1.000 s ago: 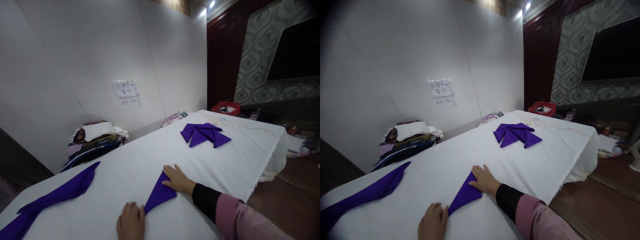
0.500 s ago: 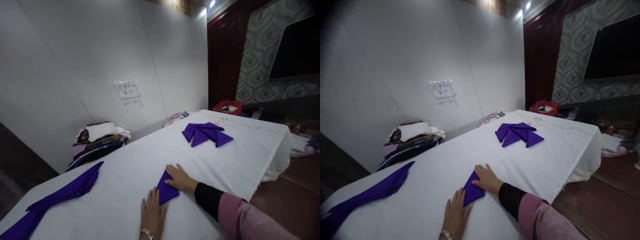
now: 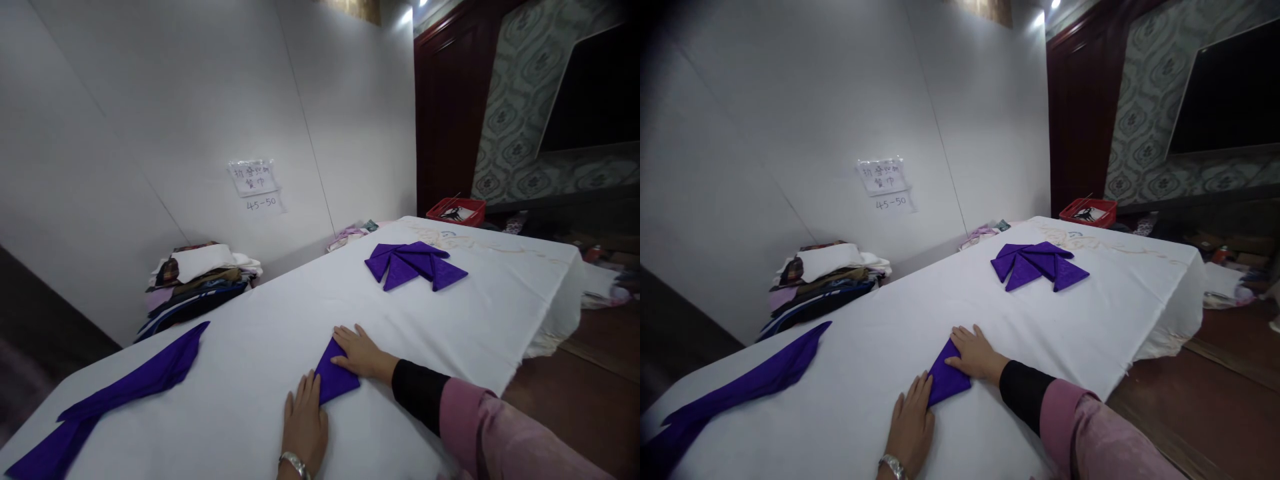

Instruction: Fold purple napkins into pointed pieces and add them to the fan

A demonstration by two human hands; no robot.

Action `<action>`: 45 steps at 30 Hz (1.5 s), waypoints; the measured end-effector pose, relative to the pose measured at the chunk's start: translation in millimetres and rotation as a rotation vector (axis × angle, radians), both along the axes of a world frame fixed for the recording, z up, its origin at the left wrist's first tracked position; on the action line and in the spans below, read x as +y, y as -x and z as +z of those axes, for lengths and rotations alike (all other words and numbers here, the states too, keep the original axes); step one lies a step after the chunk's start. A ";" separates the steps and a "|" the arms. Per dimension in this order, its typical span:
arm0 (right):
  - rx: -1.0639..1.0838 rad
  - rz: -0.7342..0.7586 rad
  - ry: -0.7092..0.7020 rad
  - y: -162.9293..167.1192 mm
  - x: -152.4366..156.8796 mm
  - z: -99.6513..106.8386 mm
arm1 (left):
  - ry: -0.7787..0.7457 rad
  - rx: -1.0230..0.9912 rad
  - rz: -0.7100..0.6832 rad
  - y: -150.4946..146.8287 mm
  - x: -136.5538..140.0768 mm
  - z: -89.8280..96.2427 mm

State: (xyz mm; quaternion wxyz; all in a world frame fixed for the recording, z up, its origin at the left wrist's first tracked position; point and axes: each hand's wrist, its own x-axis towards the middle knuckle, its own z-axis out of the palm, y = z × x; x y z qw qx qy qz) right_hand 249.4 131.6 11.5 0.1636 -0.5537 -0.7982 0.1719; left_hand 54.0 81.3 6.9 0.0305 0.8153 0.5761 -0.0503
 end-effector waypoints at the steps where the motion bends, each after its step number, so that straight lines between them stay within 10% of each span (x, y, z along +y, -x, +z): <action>1: 0.000 0.001 -0.001 0.1 0.1 0.0 | 0.003 0.013 -0.001 -0.1 1.0 1.1; 26: -0.091 0.317 -0.242 -31.1 36.0 4.2 | 0.010 -0.010 -0.071 31.5 38.7 -1.8; 45: -0.191 0.279 -0.394 -49.3 8.6 -7.2 | 0.019 -0.123 -0.170 37.8 55.0 2.5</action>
